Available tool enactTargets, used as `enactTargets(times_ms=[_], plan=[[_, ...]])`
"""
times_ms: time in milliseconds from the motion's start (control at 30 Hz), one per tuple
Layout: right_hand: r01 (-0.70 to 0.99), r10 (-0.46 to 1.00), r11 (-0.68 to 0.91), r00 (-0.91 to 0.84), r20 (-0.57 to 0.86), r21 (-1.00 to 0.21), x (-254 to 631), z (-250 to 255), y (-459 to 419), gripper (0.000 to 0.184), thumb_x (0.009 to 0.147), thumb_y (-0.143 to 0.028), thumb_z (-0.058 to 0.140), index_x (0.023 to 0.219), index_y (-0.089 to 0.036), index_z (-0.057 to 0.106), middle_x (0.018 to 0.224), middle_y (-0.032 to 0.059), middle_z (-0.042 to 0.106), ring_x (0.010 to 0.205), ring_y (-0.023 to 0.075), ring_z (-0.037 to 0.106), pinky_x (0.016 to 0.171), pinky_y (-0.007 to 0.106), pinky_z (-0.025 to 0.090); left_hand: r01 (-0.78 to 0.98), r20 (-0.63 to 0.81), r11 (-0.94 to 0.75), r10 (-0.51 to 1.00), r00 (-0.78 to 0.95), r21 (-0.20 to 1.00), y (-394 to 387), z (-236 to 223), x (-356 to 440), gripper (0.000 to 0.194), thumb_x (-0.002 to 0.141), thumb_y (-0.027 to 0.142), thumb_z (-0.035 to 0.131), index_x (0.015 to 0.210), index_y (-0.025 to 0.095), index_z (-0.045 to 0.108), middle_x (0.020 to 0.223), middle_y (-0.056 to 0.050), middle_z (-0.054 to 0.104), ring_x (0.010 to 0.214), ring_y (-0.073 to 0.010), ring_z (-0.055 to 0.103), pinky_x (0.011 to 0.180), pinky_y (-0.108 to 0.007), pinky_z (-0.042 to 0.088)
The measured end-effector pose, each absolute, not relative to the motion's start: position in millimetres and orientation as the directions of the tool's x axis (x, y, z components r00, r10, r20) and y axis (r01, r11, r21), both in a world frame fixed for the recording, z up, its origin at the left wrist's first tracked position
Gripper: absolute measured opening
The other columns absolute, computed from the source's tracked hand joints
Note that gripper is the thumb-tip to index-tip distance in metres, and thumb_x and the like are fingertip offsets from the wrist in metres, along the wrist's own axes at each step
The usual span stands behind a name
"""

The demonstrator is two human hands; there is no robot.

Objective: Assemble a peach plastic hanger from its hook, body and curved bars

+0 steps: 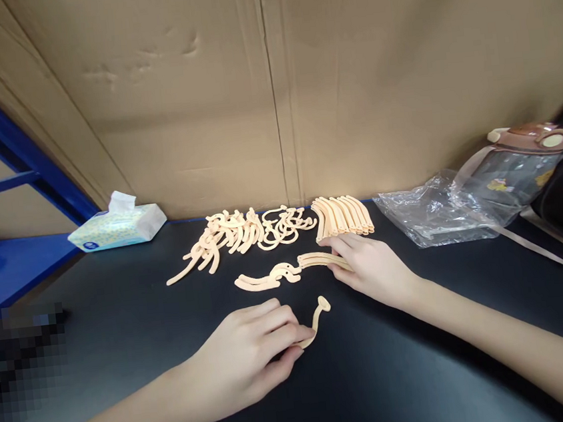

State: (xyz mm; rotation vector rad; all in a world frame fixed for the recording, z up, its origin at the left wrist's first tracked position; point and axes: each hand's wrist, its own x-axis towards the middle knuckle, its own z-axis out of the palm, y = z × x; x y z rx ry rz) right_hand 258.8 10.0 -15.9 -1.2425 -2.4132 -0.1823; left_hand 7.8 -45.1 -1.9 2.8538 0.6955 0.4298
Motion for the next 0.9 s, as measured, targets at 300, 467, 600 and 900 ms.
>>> enactTargets(times_ms=[300, 467, 600, 900], plan=[[0.781, 0.715, 0.622, -0.536, 0.449, -0.058, 258.4, -18.0, 10.1, 0.031, 0.088, -0.023, 0.046, 0.118, -0.020, 0.050, 0.105, 0.0052, 0.065, 0.092, 0.0214, 0.064, 0.073, 0.032, 0.053, 0.421, 0.232, -0.891, 0.451, 0.862, 0.167, -45.3, 1.1, 6.6, 0.016, 0.093, 0.020, 0.045, 0.098, 0.018, 0.061, 0.087, -0.001, 0.058, 0.076, -0.0145, 0.050, 0.066, -0.025, 0.043], [0.784, 0.732, 0.616, -0.533, 0.424, -0.078, 259.4, -17.8, 9.6, 0.030, 0.089, -0.023, 0.046, 0.118, -0.020, 0.050, 0.104, 0.0062, 0.065, 0.092, 0.0220, 0.064, 0.073, 0.033, 0.053, 0.410, 0.213, -0.905, 0.424, 0.880, 0.110, -48.2, 6.7, 6.9, 0.016, 0.094, 0.021, 0.045, 0.097, 0.018, 0.060, 0.085, -0.002, 0.057, 0.074, -0.0148, 0.051, 0.064, -0.026, 0.042], [0.782, 0.723, 0.620, -0.534, 0.437, -0.071, 259.5, -17.7, 9.2, 0.027, 0.091, -0.024, 0.046, 0.117, -0.020, 0.050, 0.107, 0.0068, 0.065, 0.095, 0.0226, 0.063, 0.077, 0.035, 0.052, 0.425, 0.235, -0.902, 0.432, 0.871, 0.083, -47.6, 9.9, 5.8, 0.018, 0.094, 0.019, 0.043, 0.095, 0.017, 0.061, 0.085, -0.002, 0.058, 0.074, -0.0150, 0.051, 0.064, -0.026, 0.043], [0.771, 0.698, 0.628, -0.501, 0.511, -0.102, 260.9, -12.4, 5.2, 0.021, 0.093, -0.030, 0.050, 0.109, -0.019, 0.056, 0.099, 0.0045, 0.066, 0.086, 0.0194, 0.063, 0.073, 0.032, 0.049, 0.619, 0.359, -0.782, 0.558, 0.748, -0.074, -16.3, 20.2, -18.1, 0.023, 0.096, 0.023, 0.041, 0.098, 0.017, 0.064, 0.089, -0.004, 0.061, 0.082, -0.0177, 0.055, 0.068, -0.029, 0.045]])
